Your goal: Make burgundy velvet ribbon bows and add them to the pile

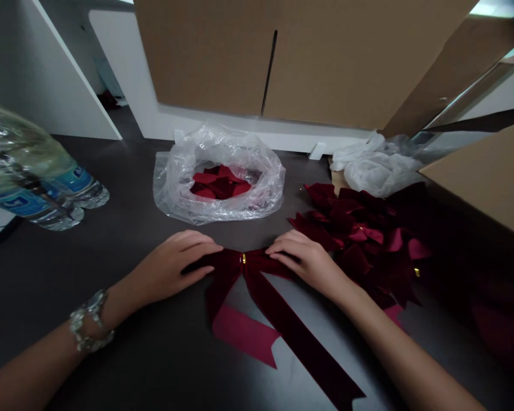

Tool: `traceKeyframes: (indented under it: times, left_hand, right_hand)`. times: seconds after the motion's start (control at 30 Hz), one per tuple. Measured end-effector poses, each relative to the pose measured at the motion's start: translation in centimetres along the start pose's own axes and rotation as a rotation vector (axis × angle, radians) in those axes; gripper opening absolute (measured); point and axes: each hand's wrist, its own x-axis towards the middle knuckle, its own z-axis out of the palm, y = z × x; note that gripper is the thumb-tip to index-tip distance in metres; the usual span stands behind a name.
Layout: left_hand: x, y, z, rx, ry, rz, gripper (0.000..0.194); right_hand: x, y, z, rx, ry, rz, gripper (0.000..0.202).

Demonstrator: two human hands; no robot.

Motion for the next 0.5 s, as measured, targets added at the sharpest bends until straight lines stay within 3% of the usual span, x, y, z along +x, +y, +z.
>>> traceKeyframes:
  times: [0.2, 0.5]
  left_hand:
    - [0.5, 0.6, 1.5, -0.074, -0.024, 0.06, 0.027]
    - [0.5, 0.0, 1.5, -0.112, -0.025, 0.035, 0.025]
  right_hand:
    - [0.3, 0.7, 0.4, 0.028, -0.103, -0.028, 0.014]
    - [0.5, 1.5, -0.1, 0.057, -0.108, -0.011, 0.012]
